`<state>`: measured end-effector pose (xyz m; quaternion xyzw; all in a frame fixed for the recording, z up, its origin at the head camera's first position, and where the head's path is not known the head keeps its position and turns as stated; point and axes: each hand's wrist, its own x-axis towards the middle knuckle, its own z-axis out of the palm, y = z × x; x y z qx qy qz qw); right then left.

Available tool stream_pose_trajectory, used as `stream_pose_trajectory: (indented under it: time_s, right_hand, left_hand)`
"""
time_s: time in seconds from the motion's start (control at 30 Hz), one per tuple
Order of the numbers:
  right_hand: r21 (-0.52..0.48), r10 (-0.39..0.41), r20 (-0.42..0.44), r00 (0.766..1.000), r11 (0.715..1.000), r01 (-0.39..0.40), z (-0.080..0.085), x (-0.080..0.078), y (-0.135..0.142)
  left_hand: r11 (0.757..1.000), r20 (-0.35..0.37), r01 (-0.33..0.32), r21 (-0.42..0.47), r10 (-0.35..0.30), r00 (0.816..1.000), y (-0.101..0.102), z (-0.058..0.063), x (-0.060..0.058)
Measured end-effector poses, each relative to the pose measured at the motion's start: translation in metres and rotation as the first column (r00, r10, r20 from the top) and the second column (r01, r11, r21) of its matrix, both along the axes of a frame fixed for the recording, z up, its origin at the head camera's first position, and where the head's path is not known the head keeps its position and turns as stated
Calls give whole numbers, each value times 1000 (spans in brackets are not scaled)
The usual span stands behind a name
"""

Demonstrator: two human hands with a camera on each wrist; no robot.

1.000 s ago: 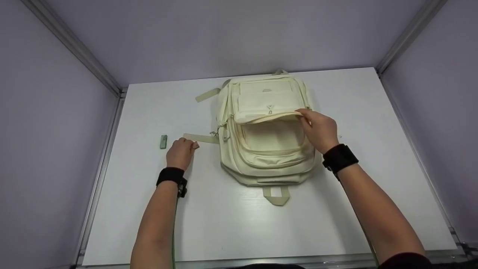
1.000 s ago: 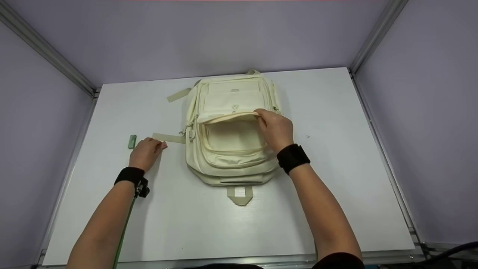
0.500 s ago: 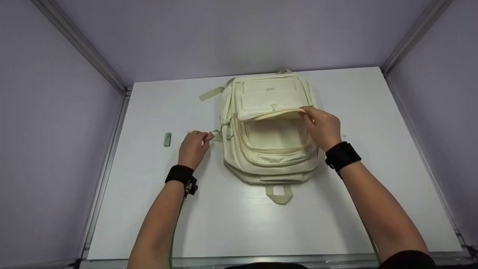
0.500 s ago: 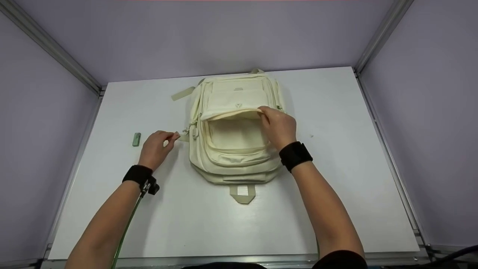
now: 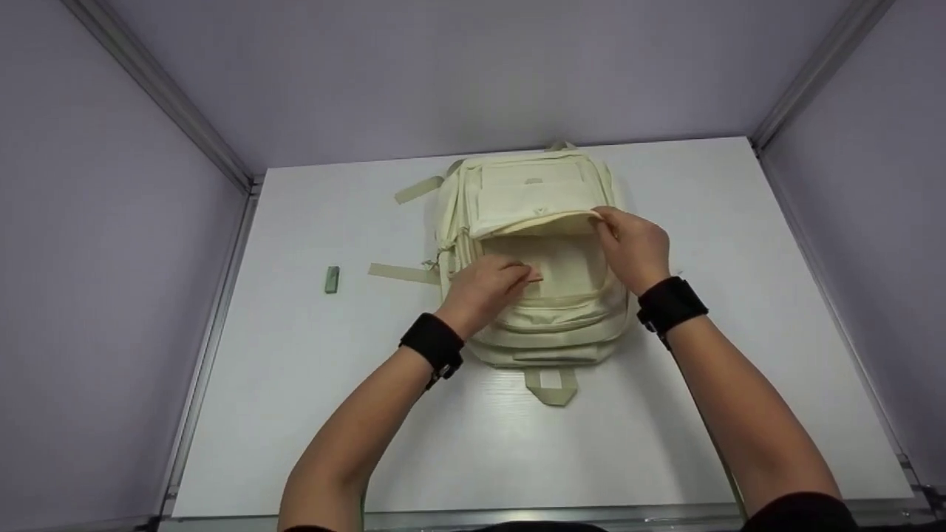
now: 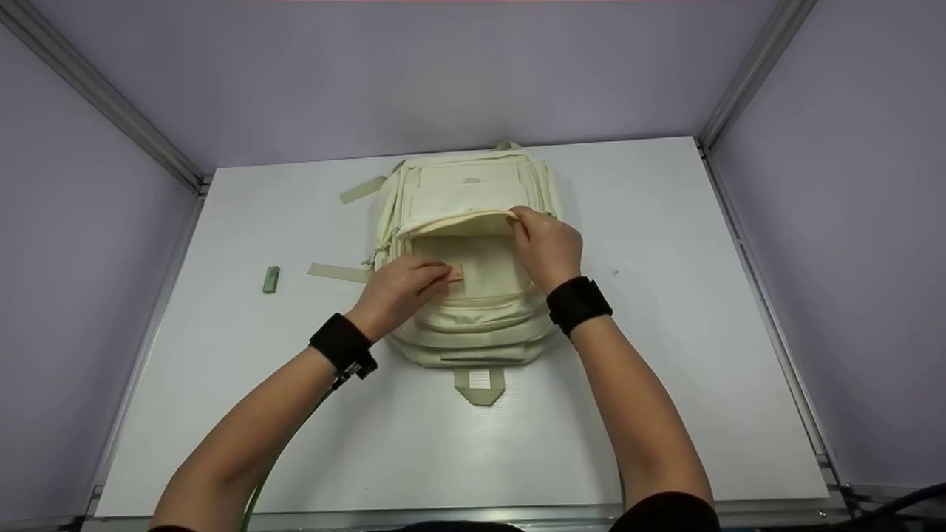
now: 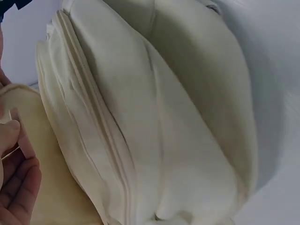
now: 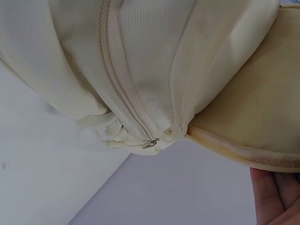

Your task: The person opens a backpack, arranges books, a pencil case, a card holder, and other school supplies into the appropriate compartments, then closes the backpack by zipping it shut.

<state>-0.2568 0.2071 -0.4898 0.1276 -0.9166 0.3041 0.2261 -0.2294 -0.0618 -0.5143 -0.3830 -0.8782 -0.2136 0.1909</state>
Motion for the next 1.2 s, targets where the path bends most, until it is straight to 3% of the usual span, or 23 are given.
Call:
stream_pose_trajectory:
  time_s: [0.13, 0.27, 0.67, 0.83, 1.03, 1.13, 1.2]
  right_hand:
    - [10, 11, 16, 1000, 1000, -11, -1, -2, -7]
    - [18, 15, 28, 999, 1000, -16, -3, -3, -11]
    - [21, 17, 32, 999, 1000, -18, -3, -7, -14]
    - [14, 24, 30, 999, 1000, -24, -3, -6, -13]
    - [9, 11, 29, 1000, 1000, -11, -2, -4, -9]
    - [8, 6, 34, 999, 1000, -6, -2, -4, -8]
    - [5, 7, 33, 999, 1000, -8, -2, -3, -7]
  left_hand:
    - [997, -3, -10, -81, 10, 1000, 21, -4, -8]
    - [991, -4, -52, -126, 52, 999, 27, -11, -12]
    - [997, 5, -49, -64, 49, 999, 23, -15, -13]
    - [998, 13, -64, -7, 65, 998, 1, -13, -8]
    - [988, 49, -152, 16, 151, 987, -49, -19, -5]
    - [969, 85, -248, 7, 246, 965, -77, -26, -5]
    - [948, 123, -318, -12, 317, 940, -96, -29, -5]
